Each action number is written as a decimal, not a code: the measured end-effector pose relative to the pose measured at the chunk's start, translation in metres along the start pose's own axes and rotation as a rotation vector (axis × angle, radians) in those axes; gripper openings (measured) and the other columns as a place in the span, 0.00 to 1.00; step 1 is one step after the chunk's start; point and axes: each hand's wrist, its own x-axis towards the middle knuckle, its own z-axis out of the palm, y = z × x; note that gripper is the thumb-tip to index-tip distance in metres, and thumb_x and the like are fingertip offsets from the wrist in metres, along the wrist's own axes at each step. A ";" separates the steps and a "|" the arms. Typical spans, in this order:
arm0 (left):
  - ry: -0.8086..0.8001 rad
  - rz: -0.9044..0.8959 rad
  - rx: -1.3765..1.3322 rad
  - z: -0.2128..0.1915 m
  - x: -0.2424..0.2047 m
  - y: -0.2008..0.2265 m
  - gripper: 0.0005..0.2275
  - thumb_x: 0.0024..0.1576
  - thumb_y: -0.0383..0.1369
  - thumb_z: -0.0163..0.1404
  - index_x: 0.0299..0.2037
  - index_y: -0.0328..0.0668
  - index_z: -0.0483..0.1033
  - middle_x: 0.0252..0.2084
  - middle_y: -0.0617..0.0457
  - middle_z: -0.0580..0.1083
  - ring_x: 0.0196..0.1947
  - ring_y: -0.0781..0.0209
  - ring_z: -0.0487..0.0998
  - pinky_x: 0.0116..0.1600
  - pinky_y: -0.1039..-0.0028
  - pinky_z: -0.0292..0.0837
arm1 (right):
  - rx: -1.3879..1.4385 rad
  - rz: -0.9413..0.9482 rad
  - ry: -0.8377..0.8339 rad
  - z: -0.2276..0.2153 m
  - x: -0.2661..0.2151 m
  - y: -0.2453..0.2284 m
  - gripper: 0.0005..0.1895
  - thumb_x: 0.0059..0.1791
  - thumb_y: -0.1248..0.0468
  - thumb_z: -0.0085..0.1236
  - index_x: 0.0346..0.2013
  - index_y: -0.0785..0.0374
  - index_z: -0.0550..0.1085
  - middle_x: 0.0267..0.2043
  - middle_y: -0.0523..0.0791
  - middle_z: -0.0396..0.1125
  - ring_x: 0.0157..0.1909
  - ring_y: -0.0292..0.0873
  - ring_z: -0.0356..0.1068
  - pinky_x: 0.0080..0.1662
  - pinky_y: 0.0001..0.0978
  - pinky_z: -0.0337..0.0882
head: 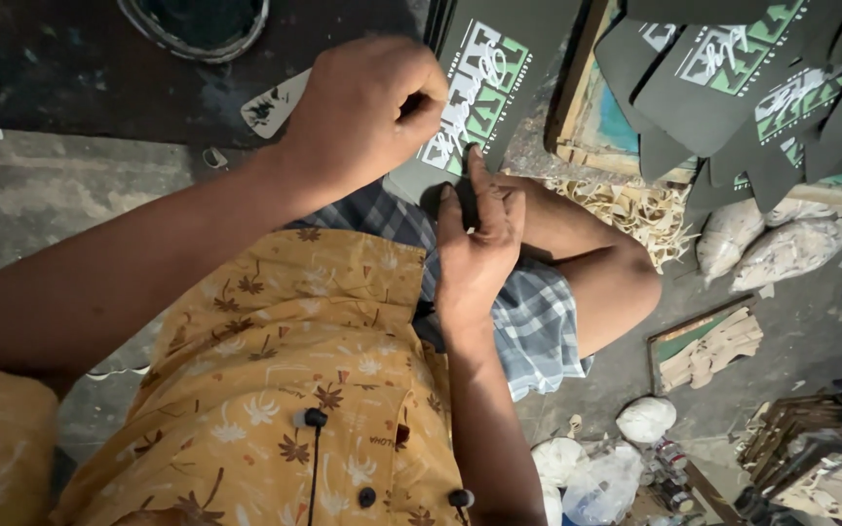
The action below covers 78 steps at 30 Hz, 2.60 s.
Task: The person sits on the floor and paints a green design onto a dark rectangular sign using a small brush. They repeatedly dip the brush into a paint container to apply the color to the sign's surface.
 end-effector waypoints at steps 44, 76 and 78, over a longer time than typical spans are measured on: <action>0.117 -0.076 0.561 -0.133 -0.037 -0.082 0.05 0.60 0.26 0.60 0.39 0.45 0.77 0.33 0.53 0.74 0.33 0.53 0.78 0.38 0.63 0.70 | 0.264 0.068 -0.039 0.003 -0.002 0.003 0.23 0.52 0.75 0.51 0.64 0.72 0.72 0.51 0.44 0.59 0.51 0.39 0.71 0.53 0.29 0.73; -0.003 -0.188 -0.309 0.021 0.020 -0.039 0.05 0.65 0.28 0.61 0.41 0.37 0.78 0.39 0.53 0.81 0.40 0.66 0.85 0.45 0.77 0.82 | -0.025 -0.028 -0.046 -0.002 0.000 0.000 0.27 0.50 0.74 0.55 0.65 0.60 0.73 0.43 0.48 0.64 0.43 0.44 0.67 0.48 0.32 0.70; -0.007 -0.204 -0.330 0.022 0.020 -0.042 0.04 0.65 0.28 0.61 0.41 0.36 0.79 0.38 0.52 0.81 0.39 0.65 0.84 0.46 0.75 0.82 | -0.029 -0.018 -0.035 -0.001 0.000 0.002 0.27 0.50 0.74 0.55 0.65 0.60 0.73 0.43 0.48 0.64 0.42 0.44 0.67 0.48 0.32 0.70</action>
